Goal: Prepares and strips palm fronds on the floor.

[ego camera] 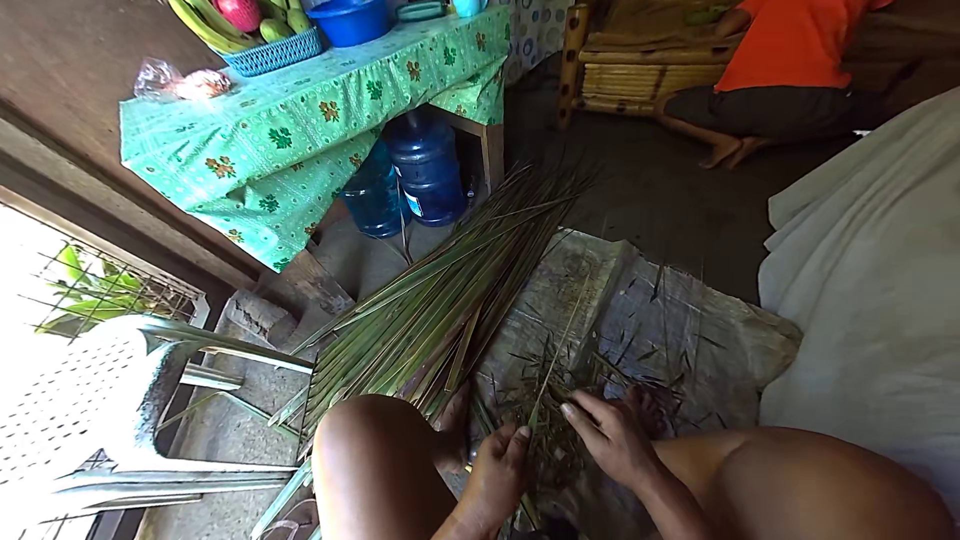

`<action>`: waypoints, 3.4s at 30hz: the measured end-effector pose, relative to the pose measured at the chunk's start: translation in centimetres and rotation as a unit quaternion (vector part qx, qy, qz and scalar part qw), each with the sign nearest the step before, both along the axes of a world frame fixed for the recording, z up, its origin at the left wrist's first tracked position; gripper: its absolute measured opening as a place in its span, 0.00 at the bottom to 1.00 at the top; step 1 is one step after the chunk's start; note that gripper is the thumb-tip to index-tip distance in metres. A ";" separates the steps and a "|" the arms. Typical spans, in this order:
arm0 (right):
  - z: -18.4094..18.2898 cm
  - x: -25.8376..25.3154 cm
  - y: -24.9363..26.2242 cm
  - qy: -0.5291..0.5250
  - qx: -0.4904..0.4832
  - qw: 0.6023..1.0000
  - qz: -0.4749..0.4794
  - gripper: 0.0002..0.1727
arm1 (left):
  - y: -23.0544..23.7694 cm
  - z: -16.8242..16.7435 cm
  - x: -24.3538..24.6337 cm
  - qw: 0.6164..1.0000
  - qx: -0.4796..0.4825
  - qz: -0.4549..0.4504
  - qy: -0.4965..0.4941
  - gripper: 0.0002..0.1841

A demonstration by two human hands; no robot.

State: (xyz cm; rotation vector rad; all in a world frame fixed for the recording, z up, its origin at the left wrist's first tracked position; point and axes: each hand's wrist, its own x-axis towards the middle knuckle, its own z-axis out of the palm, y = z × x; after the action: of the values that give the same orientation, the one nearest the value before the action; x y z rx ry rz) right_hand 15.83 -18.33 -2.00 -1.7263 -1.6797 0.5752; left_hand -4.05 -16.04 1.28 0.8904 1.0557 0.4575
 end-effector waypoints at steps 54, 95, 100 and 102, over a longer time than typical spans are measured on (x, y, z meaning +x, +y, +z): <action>1.4 -1.8 -1.0 0.217 -0.151 0.962 0.069 0.20 | -0.4 0.3 -0.2 1.000 -0.015 -0.023 -0.007 0.16; -0.9 -1.4 0.2 -0.057 -0.025 0.998 -0.002 0.27 | -0.7 -0.1 -1.1 1.000 -0.008 -0.012 0.012 0.17; -0.8 0.5 1.0 -0.023 -0.060 0.996 -0.069 0.25 | -1.6 -0.3 -1.7 0.999 -0.011 -0.025 0.021 0.17; -0.5 0.7 1.0 0.001 -0.059 0.997 -0.052 0.25 | -1.4 -0.5 -1.7 0.999 -0.012 -0.018 0.025 0.17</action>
State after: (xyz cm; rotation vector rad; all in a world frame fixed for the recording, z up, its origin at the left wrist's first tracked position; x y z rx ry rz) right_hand 16.53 -17.37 -2.54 -1.8846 -1.5725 0.6388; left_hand -5.74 -17.48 0.81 0.9012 1.0866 0.3934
